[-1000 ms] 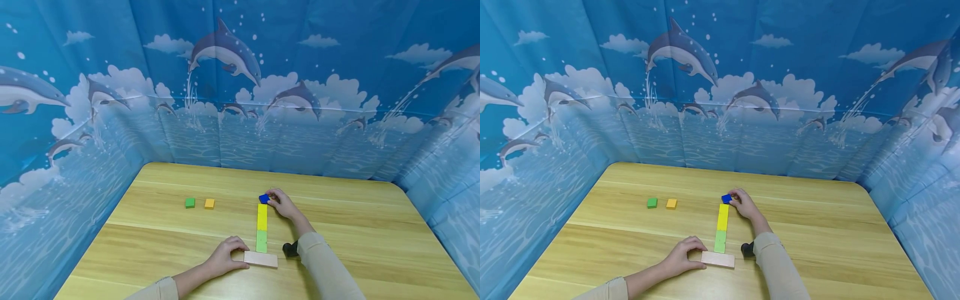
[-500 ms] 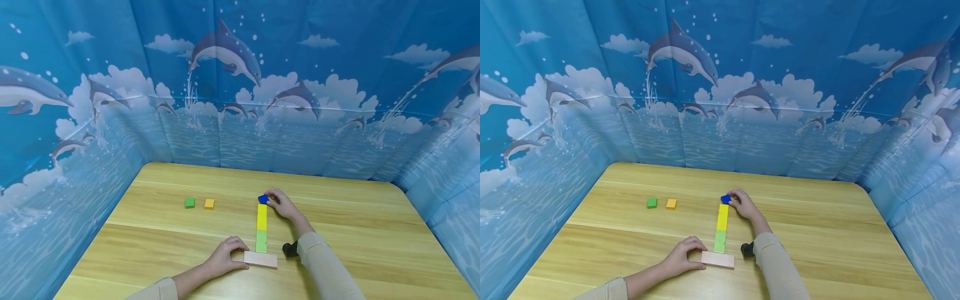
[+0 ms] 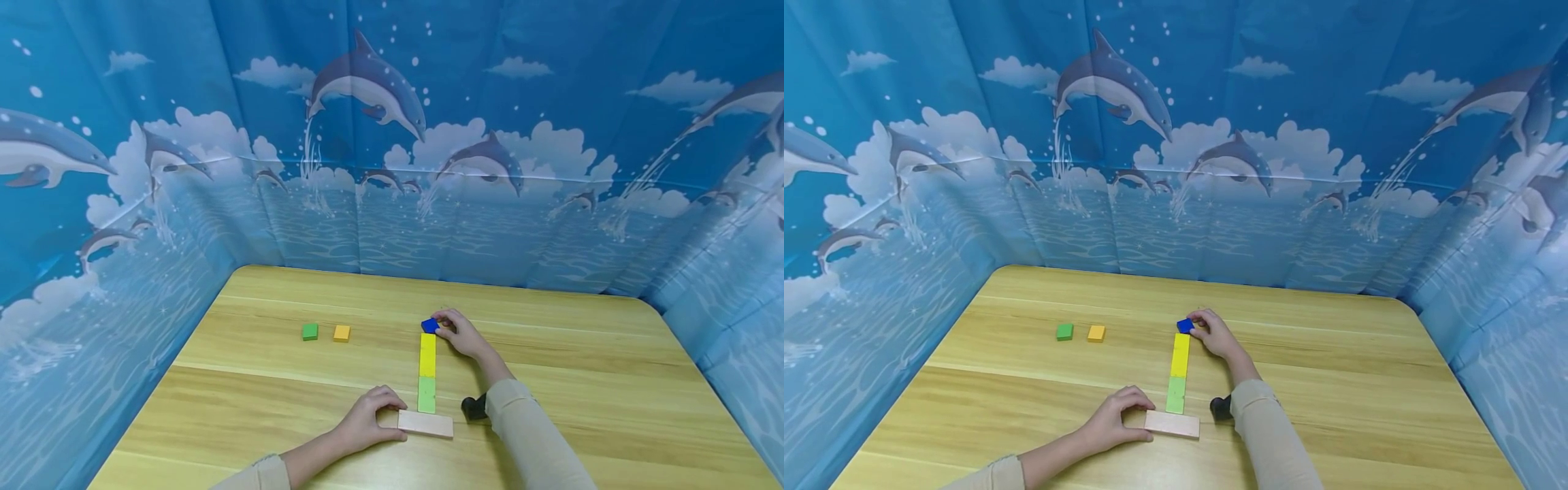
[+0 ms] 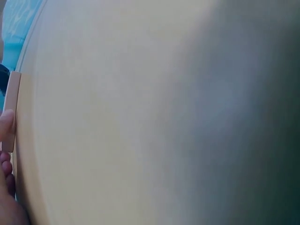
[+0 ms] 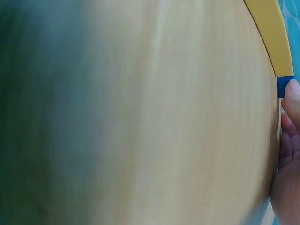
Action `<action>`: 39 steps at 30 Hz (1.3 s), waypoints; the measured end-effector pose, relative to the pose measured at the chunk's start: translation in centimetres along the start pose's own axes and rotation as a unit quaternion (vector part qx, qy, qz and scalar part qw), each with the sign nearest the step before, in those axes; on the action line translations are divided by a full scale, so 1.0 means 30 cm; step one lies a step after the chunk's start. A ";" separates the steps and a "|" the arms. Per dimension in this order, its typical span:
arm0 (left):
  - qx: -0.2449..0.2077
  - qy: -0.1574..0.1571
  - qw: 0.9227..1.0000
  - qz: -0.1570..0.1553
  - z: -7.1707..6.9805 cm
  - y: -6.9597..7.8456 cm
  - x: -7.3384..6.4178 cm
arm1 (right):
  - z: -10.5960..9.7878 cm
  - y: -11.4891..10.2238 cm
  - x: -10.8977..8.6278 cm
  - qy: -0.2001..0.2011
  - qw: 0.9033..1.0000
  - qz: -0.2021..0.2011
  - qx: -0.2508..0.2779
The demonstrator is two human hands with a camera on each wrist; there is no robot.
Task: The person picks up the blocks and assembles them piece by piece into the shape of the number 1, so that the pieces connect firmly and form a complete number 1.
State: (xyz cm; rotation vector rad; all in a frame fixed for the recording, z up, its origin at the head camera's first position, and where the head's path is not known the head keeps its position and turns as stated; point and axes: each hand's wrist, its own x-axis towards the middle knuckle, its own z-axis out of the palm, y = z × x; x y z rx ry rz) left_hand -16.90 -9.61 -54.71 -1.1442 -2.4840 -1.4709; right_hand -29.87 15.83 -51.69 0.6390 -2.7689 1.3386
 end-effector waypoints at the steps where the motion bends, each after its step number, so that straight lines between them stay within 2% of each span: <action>1: -0.006 0.001 1.000 -0.001 0.000 0.000 0.000 | 0.000 0.000 0.000 0.000 1.000 0.000 0.000; 6: -0.041 0.006 0.999 0.002 -0.007 0.011 0.000 | 0.000 0.002 0.000 0.000 1.000 -0.002 0.004; 12: -0.078 0.018 0.997 0.019 -0.045 0.080 0.006 | 0.000 0.006 0.000 -0.002 1.000 -0.004 -0.001; 16: -0.097 0.026 0.995 0.008 -0.068 0.109 0.014 | 0.002 0.008 0.003 -0.003 1.000 -0.004 0.002; 23: -0.118 0.058 0.991 -0.014 -0.110 0.106 0.022 | 0.003 0.012 0.009 -0.004 1.000 -0.004 0.005; 29: -0.091 0.096 0.989 -0.067 -0.191 0.099 0.038 | 0.001 0.016 0.007 -0.004 1.000 -0.006 0.013; 33: -0.045 0.135 0.987 -0.068 -0.251 0.084 0.043 | -0.003 0.012 0.005 -0.004 1.000 -0.009 0.009; 39: -0.009 0.195 0.977 -0.084 -0.320 0.038 0.032 | -0.005 0.008 0.006 -0.003 1.000 -0.001 0.005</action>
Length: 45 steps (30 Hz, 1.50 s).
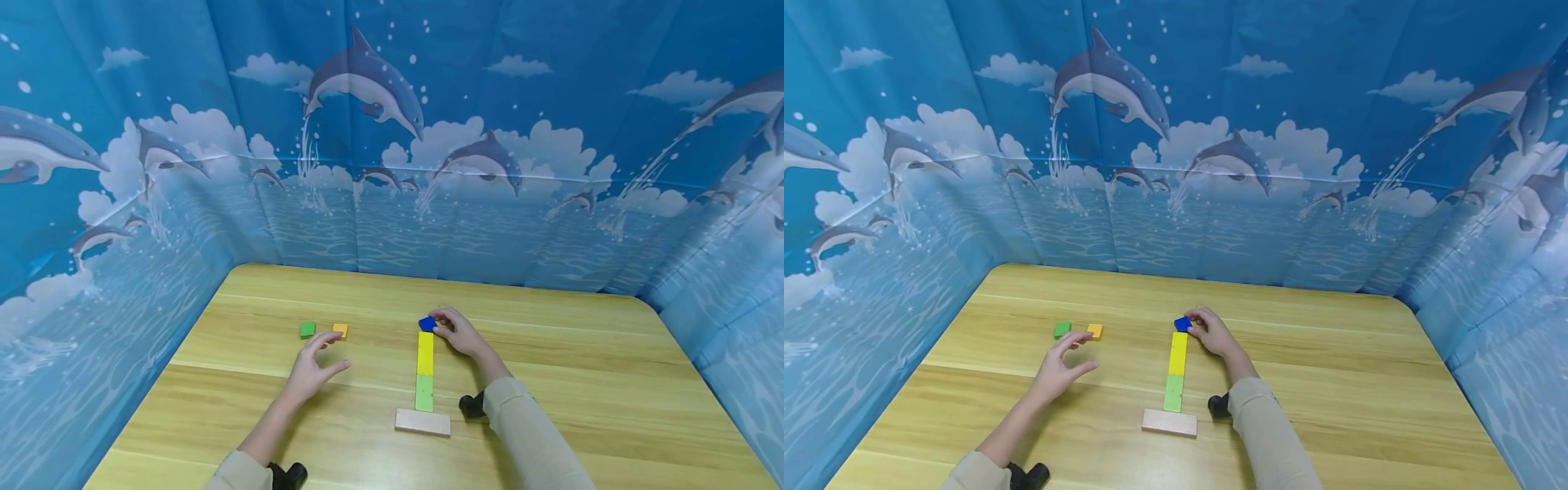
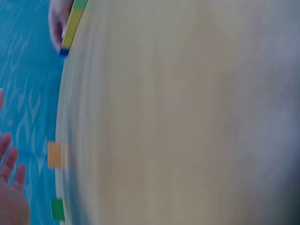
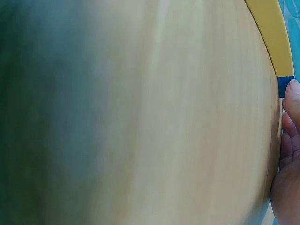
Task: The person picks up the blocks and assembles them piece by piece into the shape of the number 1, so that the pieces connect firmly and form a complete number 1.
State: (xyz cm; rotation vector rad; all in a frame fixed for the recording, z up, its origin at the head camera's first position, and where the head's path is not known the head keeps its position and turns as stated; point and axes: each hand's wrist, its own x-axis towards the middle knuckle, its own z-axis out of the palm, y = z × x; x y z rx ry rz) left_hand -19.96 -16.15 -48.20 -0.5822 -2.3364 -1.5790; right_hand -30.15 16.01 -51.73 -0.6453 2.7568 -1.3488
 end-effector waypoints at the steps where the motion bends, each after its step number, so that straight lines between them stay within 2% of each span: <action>1: 0.000 0.008 1.000 -0.006 -0.009 -0.016 0.004 | 0.000 -0.001 0.000 -0.001 1.000 0.002 0.000; 7: 0.022 0.042 0.998 -0.029 -0.058 -0.142 0.025 | -0.001 -0.003 0.002 -0.002 1.000 0.003 -0.001; 11: 0.039 0.056 0.997 -0.036 -0.091 -0.183 0.035 | -0.001 -0.003 0.004 -0.001 1.000 -0.003 0.000; 16: 0.055 0.071 0.995 -0.043 -0.121 -0.209 0.045 | -0.003 -0.006 0.005 -0.003 1.000 -0.004 0.001; 21: 0.071 0.067 0.994 -0.049 -0.135 -0.228 0.049 | -0.005 -0.008 0.005 -0.005 1.000 0.001 0.004; 32: 0.101 0.051 0.990 -0.089 -0.160 -0.275 0.070 | -0.006 -0.015 0.008 -0.007 1.000 0.010 0.006; 45: 0.133 0.017 0.987 -0.090 -0.195 -0.314 0.095 | -0.010 -0.011 0.018 -0.007 1.000 0.017 0.007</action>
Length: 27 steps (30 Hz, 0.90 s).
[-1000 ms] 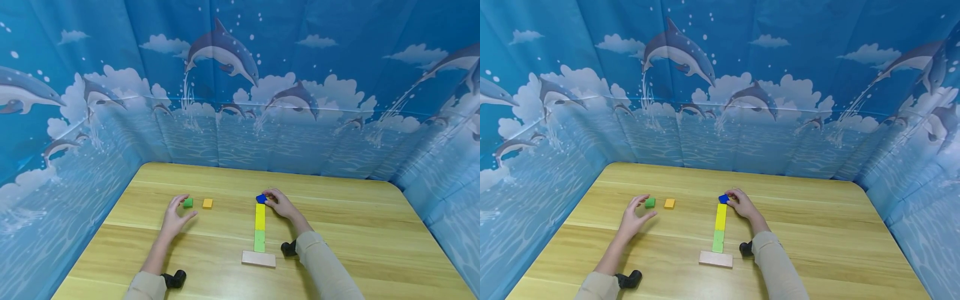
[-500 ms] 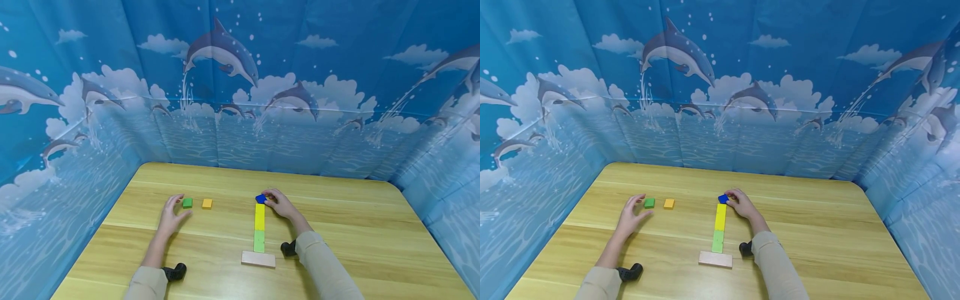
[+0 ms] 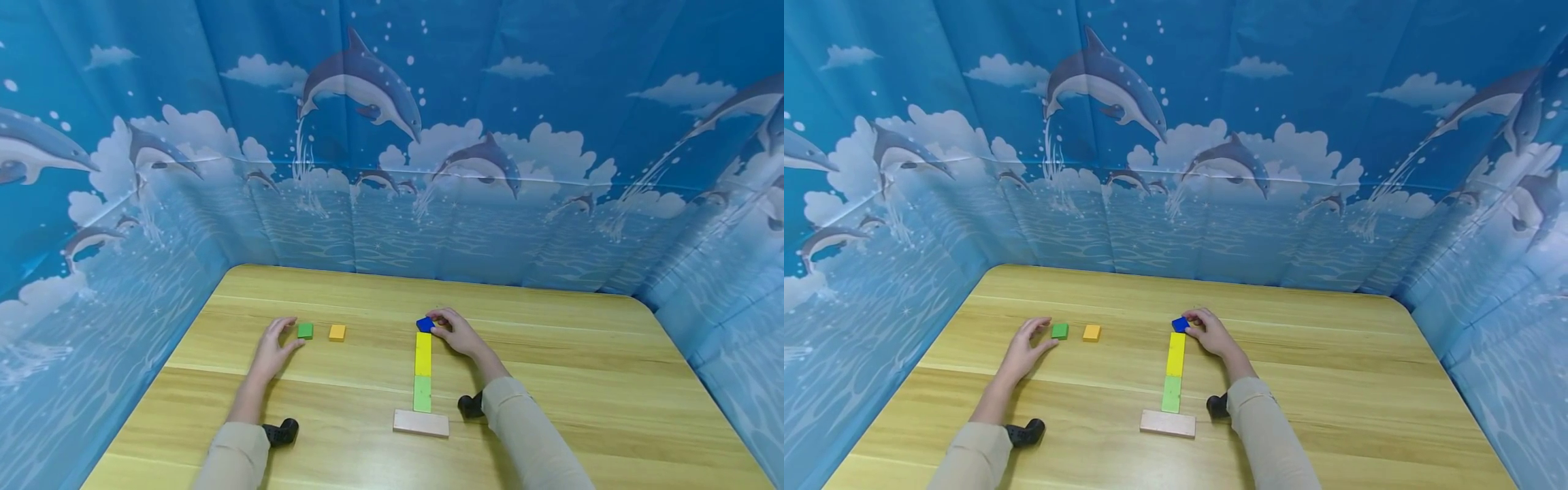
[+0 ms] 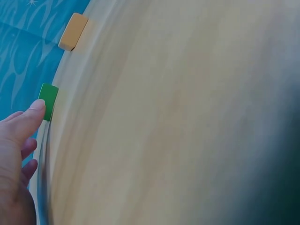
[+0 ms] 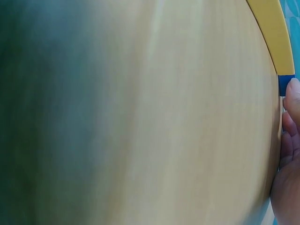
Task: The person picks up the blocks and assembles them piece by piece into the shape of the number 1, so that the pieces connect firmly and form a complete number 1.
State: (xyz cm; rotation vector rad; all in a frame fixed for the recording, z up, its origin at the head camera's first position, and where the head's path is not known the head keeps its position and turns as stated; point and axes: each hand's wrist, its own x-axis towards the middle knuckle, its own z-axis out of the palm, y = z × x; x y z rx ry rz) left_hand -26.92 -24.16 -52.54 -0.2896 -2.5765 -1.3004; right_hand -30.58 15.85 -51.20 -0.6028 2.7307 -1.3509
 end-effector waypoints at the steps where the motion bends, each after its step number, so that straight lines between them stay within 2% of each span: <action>1: 0.001 -0.003 1.000 0.001 -0.001 -0.002 0.001 | 0.000 0.000 0.000 0.000 1.000 -0.001 0.000; 11: 0.000 -0.019 1.000 -0.002 0.001 -0.009 0.002 | -0.001 -0.004 -0.001 -0.003 1.000 -0.005 0.001; 19: 0.034 -0.013 0.999 0.021 0.009 -0.014 -0.001 | -0.002 -0.003 -0.002 -0.003 1.000 0.000 -0.004; 27: 0.045 -0.025 0.999 0.007 0.008 -0.010 0.000 | -0.001 0.002 -0.002 -0.005 1.000 0.001 -0.003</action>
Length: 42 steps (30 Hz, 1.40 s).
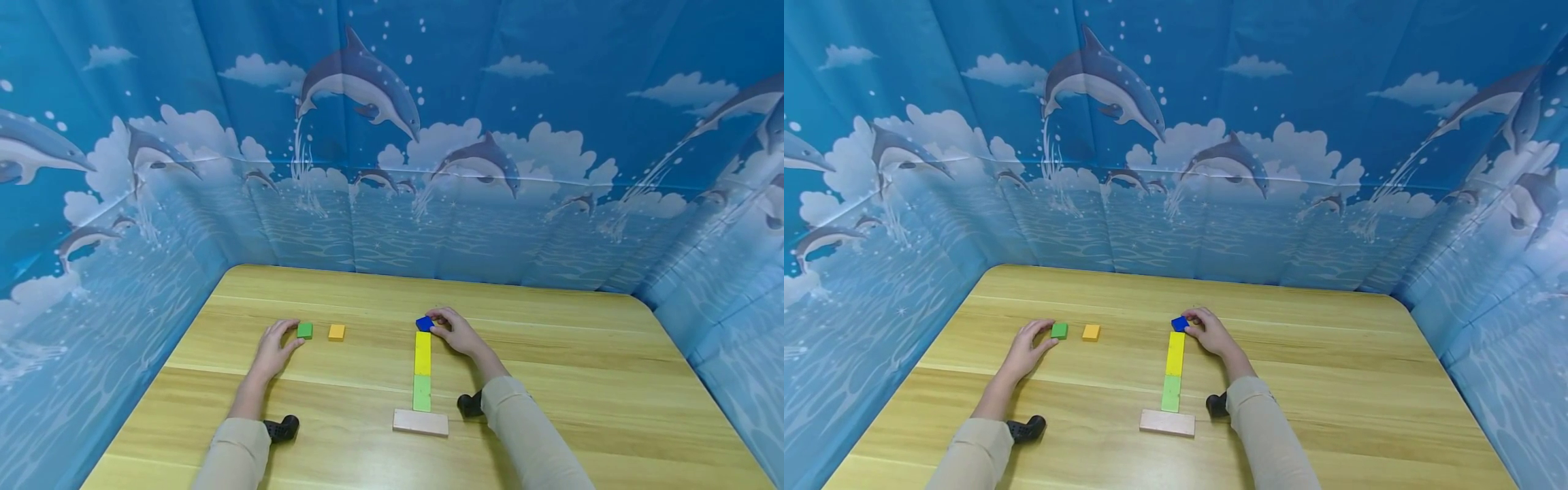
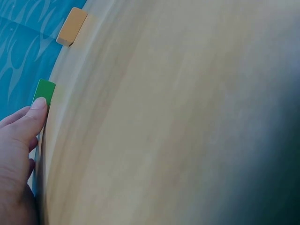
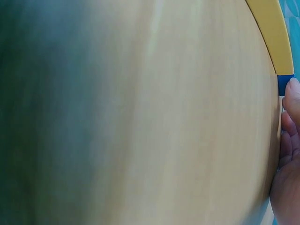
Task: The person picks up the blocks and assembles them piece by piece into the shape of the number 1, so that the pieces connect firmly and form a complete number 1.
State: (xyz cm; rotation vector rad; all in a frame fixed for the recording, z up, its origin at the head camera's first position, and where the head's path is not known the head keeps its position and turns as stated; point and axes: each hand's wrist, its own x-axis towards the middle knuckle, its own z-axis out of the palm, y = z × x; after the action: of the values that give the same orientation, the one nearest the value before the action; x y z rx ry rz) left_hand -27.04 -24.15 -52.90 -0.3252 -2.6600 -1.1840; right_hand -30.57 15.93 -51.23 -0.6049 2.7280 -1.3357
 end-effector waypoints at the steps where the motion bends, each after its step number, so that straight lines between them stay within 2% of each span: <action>1: -0.001 0.000 1.000 -0.001 0.000 -0.001 0.000 | 0.000 0.000 0.000 0.000 1.000 0.000 -0.001; 18: -0.017 0.029 0.999 -0.002 0.005 0.001 -0.004 | 0.002 0.003 0.000 0.001 1.000 -0.005 0.004; 32: -0.065 0.030 0.997 -0.036 0.006 0.001 -0.006 | 0.002 0.003 -0.005 0.002 1.000 -0.010 0.005; 37: -0.089 0.050 0.994 -0.046 0.014 0.008 -0.008 | 0.002 0.002 -0.006 0.002 1.000 -0.009 0.004; 42: -0.112 0.071 0.990 -0.044 0.031 0.031 0.001 | 0.003 0.002 -0.005 0.004 1.000 -0.009 0.002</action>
State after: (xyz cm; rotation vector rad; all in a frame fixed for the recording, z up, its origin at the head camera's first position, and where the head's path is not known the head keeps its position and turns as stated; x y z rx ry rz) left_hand -26.90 -22.83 -52.86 -0.1526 -2.4476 -1.4780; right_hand -30.43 15.95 -51.34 -0.6270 2.7314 -1.3502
